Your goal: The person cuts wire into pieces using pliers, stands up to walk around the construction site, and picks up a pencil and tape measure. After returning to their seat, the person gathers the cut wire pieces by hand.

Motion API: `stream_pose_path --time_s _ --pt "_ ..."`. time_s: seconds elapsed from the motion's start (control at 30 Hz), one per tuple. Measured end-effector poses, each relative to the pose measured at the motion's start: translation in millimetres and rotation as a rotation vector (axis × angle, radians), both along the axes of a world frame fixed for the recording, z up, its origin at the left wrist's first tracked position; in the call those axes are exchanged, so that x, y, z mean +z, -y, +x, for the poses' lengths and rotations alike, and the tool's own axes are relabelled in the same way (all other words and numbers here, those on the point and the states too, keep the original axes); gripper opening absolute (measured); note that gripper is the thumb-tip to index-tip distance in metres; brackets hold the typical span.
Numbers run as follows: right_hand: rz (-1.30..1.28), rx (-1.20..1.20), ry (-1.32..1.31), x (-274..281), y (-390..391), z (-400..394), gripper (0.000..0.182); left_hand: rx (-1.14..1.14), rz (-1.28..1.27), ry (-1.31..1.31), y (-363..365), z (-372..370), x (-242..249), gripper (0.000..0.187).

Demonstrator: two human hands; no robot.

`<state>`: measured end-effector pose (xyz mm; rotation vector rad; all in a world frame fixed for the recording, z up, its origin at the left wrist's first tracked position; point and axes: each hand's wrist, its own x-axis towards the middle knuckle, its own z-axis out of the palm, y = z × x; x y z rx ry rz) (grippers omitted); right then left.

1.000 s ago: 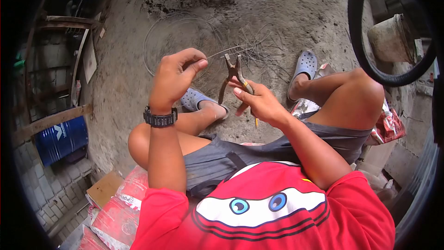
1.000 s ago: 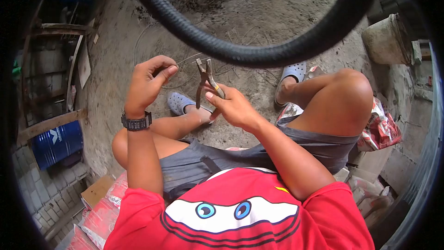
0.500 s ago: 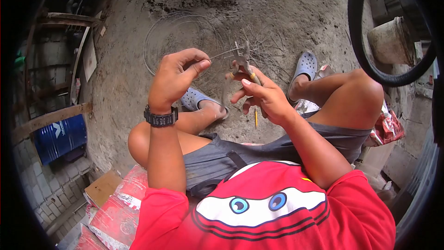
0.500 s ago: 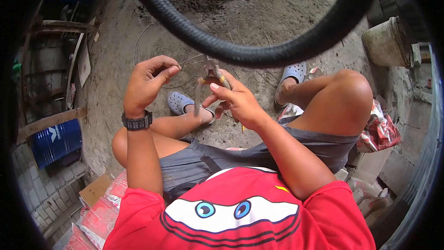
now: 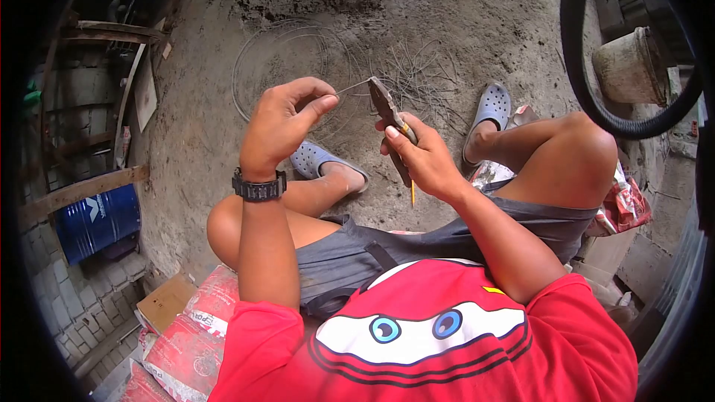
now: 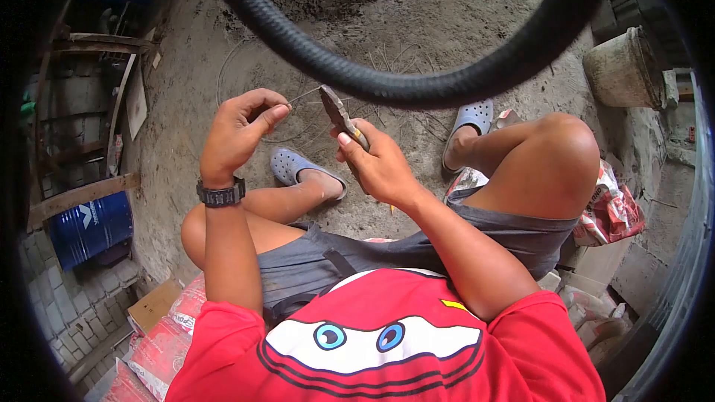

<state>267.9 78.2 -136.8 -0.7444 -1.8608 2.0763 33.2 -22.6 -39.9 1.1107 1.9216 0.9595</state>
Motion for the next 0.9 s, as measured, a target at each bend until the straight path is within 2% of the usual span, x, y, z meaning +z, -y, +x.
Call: stream_pose_path --time_s 0.07,0.1,0.17,0.2,0.27,0.4,0.47,0.5,0.57,0.63,0.7,0.73,0.8,0.83,0.87,0.9 --pt "-0.358 0.025 0.043 14.7 -3.3 1.3 0.037 0.025 -0.016 -0.007 -1.1 0.7 0.2 0.013" --pt "-0.358 0.024 0.043 21.2 -6.4 2.1 0.037 0.023 -0.016 -0.007 -1.3 0.3 -0.3 0.013" --pt "-0.754 0.106 -0.015 29.7 -13.5 5.1 0.035 0.010 -0.009 -0.013 -1.3 -1.7 -1.6 0.013" --pt "-0.753 0.105 -0.016 29.8 -15.6 7.5 0.035 0.008 -0.008 -0.014 -1.8 -2.0 0.4 0.013" --pt "-0.999 0.216 -0.156 30.0 -19.0 11.7 0.036 0.011 -0.013 0.094 -2.0 -1.0 7.1 0.014" --pt "-0.968 0.184 -0.081 26.1 -17.3 7.5 0.031 0.037 -0.002 0.119 -0.1 0.7 9.7 0.015" --pt "0.454 0.007 0.355 13.0 -8.9 1.0 0.027 0.045 -0.090 -0.075 2.6 -1.4 3.2 0.011" --pt "0.451 0.007 0.353 10.9 -7.8 1.1 0.027 0.046 -0.093 -0.077 3.8 -0.1 0.6 0.011" --pt "0.557 -0.035 0.474 9.6 -7.8 4.5 0.024 -0.066 -0.040 -0.366 3.6 4.0 -5.8 0.012" --pt "0.613 -0.031 0.512 13.8 -9.4 4.3 0.024 -0.019 -0.017 -0.304 3.4 -8.0 -19.8 0.013" --pt "0.178 0.003 0.189 5.0 -13.5 2.4 0.026 0.038 -0.008 -0.246 5.6 -22.2 -23.5 0.014" --pt "-0.028 0.016 0.107 5.8 -14.1 0.3 0.030 0.169 -0.024 -0.233 5.0 -28.5 -20.7 0.014" --pt "-0.076 0.031 0.082 18.4 -12.5 -0.2 0.031 0.374 0.032 -0.136 5.2 -36.9 -16.4 0.015" --pt "-0.123 0.042 0.064 23.6 -13.0 -0.3 0.032 0.373 0.035 -0.138 6.6 -39.2 -15.4 0.015" --pt "-0.019 0.040 0.091 16.5 -12.6 -0.9 0.031 0.445 0.125 -0.055 8.9 -40.4 -14.9 0.015" --pt "-0.020 0.036 0.092 14.4 -12.6 0.0 0.031 0.513 0.213 0.029 11.2 -42.2 -13.9 0.016"
